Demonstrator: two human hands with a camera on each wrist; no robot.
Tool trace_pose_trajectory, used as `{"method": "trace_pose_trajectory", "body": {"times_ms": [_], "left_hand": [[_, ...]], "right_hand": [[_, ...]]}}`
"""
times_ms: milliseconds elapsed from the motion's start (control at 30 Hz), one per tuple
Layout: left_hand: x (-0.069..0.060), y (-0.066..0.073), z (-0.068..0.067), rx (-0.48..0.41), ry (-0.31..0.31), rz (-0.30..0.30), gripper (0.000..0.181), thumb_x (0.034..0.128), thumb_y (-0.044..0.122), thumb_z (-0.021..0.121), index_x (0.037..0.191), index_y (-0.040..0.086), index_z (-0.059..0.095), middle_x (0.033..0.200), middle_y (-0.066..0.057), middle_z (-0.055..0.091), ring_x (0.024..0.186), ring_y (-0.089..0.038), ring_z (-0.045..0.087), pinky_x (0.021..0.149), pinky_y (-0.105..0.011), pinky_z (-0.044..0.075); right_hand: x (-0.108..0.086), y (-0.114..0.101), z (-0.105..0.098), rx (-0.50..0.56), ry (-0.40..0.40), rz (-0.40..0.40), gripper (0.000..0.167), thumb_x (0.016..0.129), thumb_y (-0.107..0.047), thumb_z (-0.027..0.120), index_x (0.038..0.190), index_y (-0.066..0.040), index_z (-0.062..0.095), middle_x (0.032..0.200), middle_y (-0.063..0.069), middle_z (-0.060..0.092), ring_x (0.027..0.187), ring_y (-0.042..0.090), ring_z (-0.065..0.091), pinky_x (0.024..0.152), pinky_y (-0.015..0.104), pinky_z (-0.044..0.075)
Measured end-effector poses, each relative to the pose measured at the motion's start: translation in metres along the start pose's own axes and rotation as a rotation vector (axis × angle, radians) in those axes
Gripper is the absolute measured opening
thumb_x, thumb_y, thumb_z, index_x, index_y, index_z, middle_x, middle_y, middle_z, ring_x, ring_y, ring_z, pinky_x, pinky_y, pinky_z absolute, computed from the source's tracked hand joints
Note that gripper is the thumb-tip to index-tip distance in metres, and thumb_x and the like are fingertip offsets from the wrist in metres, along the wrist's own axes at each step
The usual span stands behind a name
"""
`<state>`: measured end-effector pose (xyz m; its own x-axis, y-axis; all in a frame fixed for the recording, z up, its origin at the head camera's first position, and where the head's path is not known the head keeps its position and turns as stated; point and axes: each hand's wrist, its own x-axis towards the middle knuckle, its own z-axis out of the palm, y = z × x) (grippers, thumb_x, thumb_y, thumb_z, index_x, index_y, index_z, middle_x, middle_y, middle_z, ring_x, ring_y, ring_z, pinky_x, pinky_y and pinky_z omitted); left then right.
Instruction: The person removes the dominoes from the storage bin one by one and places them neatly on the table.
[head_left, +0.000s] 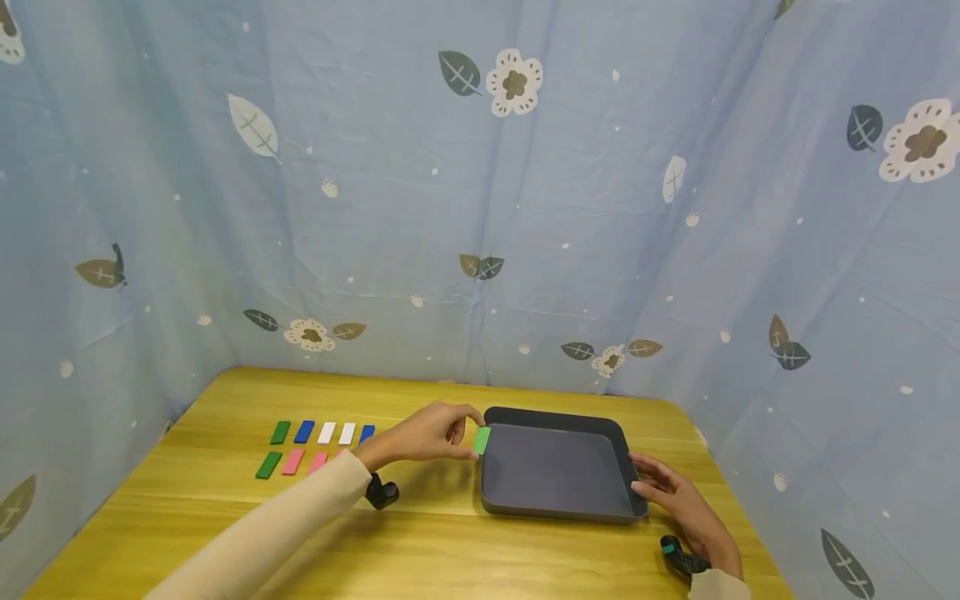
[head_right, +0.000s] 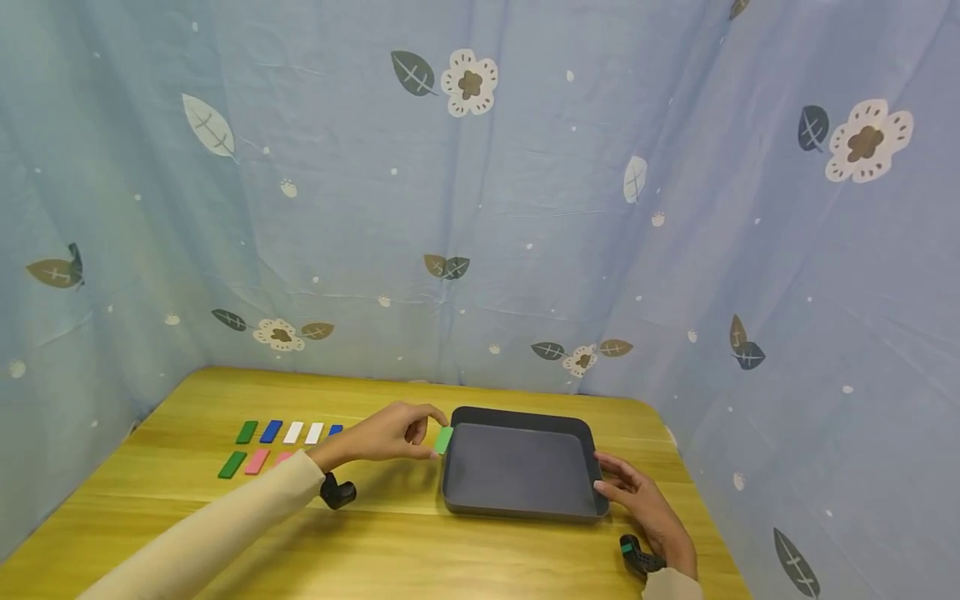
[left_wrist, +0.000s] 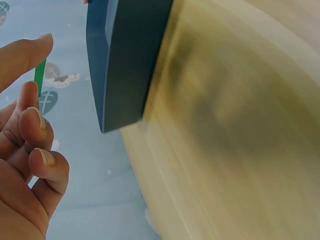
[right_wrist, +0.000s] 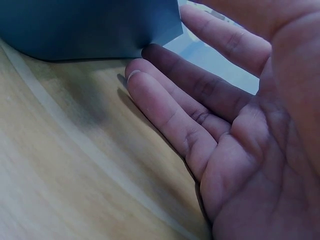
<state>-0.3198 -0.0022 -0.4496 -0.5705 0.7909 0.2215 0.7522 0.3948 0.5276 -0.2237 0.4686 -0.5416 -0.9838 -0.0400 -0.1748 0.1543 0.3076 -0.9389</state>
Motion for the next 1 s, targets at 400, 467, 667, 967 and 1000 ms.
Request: {"method": "trace_pose_trajectory", "body": {"times_ms": [400,467,667,967,1000], "left_hand": [[-0.037,-0.014,-0.004,-0.008,0.026,-0.033,0.041,0.0915,0.027,0.081,0.126,0.013,0.065,0.07,0.013,0.054,0.058,-0.001,0.048,0.059,-0.022,0.044],[-0.042,-0.016,-0.004,-0.013,0.029,-0.041,0.041,0.0913,0.025,0.082,0.126,0.012,0.065,0.07,0.013,0.054,0.057,-0.001,0.047,0.058,-0.022,0.044],[-0.059,-0.02,-0.007,-0.018,0.049,-0.047,0.04,0.0924,0.025,0.081,0.127,0.011,0.066,0.069,0.012,0.054,0.056,-0.001,0.047,0.056,-0.022,0.044],[-0.087,-0.025,-0.011,-0.019,0.062,-0.082,0.04,0.0916,0.023,0.081,0.126,0.009,0.066,0.07,0.012,0.053,0.057,-0.001,0.046,0.056,-0.023,0.044],[-0.089,-0.026,-0.011,-0.019,0.062,-0.087,0.04,0.0916,0.023,0.081,0.126,0.009,0.066,0.07,0.012,0.054,0.057,-0.001,0.046,0.056,-0.023,0.044]], "right_hand": [[0.0,0.003,0.0,0.005,0.006,-0.005,0.065,0.1,-0.028,0.07,0.158,-0.019,0.042,0.16,0.013,0.039,0.145,0.04,0.036,0.109,0.054,0.041],[0.0,0.003,0.0,0.004,0.007,-0.005,0.066,0.1,-0.028,0.071,0.158,-0.019,0.043,0.16,0.013,0.039,0.145,0.04,0.036,0.109,0.054,0.041],[0.0,0.001,0.0,0.007,0.007,-0.008,0.066,0.099,-0.029,0.071,0.158,-0.018,0.043,0.159,0.013,0.04,0.145,0.039,0.036,0.109,0.053,0.042],[-0.001,-0.002,0.0,-0.009,-0.004,0.0,0.067,0.1,-0.032,0.07,0.159,-0.019,0.041,0.16,0.014,0.039,0.144,0.039,0.037,0.108,0.052,0.043],[-0.001,-0.002,0.0,-0.01,-0.004,0.002,0.068,0.1,-0.033,0.07,0.159,-0.019,0.041,0.16,0.014,0.038,0.144,0.039,0.037,0.108,0.052,0.043]]}}
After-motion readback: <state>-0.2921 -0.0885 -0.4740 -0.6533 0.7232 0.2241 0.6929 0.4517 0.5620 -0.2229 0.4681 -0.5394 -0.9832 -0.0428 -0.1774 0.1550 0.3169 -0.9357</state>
